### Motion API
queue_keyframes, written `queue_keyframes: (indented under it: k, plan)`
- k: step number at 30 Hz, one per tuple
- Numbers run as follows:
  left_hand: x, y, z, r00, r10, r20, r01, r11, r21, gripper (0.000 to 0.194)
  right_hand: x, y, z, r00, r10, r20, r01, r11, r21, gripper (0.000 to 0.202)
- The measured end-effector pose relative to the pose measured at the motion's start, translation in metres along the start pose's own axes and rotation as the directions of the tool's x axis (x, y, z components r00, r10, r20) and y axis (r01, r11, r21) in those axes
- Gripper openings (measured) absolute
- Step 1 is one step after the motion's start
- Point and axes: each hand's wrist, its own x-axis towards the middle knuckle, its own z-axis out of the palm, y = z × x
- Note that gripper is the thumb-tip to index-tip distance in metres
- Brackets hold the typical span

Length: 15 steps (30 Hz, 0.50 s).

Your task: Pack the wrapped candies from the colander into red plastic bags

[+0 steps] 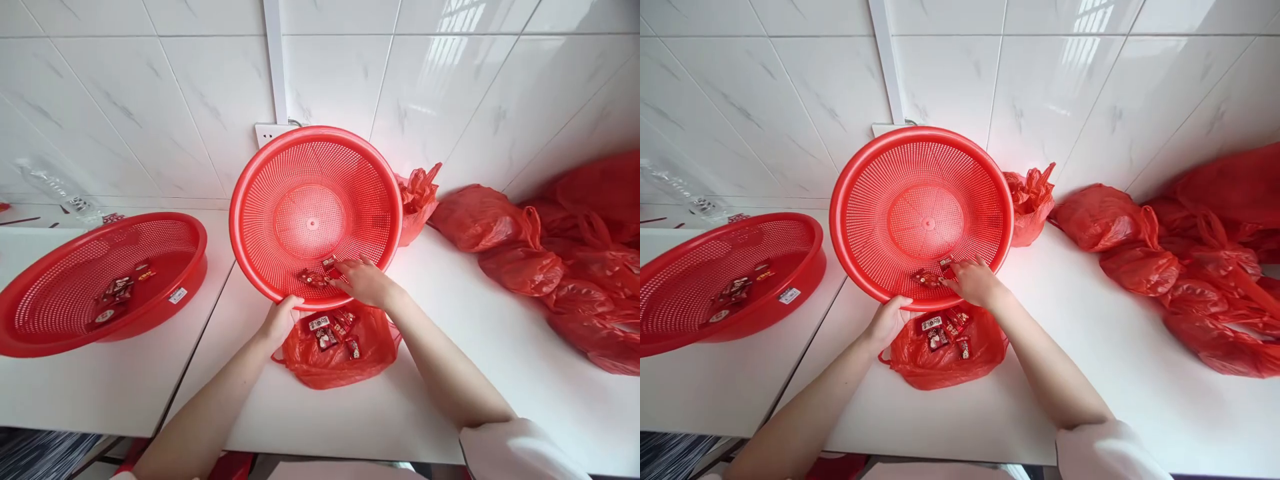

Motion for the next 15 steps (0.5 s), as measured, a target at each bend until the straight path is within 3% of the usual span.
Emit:
queue_keyframes:
  k: [4,6,8,10,12,15]
  plan:
    - [0.003,0.002,-0.002,0.998,-0.064,0.004,0.064,0.998,-0.027,0.035,-0.009,0.001,-0.016,0.979,-0.202,0.042,0.189,0.959,0.209,0.036]
    - [0.005,0.002,-0.005,0.999,-0.036,-0.002,0.036,0.999,-0.023,0.035,-0.011,0.000,-0.022,0.962,-0.274,0.020,0.253,0.913,0.319,0.030]
    - [0.005,0.002,-0.007,1.000,0.012,0.000,-0.012,1.000,-0.020,0.035,-0.009,-0.001,-0.023,0.968,-0.251,-0.023,0.237,0.875,0.422,0.021]
    - [0.005,0.001,-0.008,1.000,0.024,0.007,-0.024,0.999,-0.027,0.035,-0.004,-0.001,-0.019,0.989,-0.132,-0.070,0.148,0.823,0.549,0.028]
    - [0.004,0.001,-0.008,1.000,0.010,0.015,-0.010,0.999,-0.036,0.036,0.001,0.000,-0.015,0.997,-0.031,-0.072,0.073,0.709,0.702,0.036]
    - [0.003,0.002,-0.005,0.999,0.001,0.032,0.000,0.999,-0.041,0.037,0.005,0.000,-0.015,0.998,-0.049,-0.050,0.068,0.507,0.859,0.037]
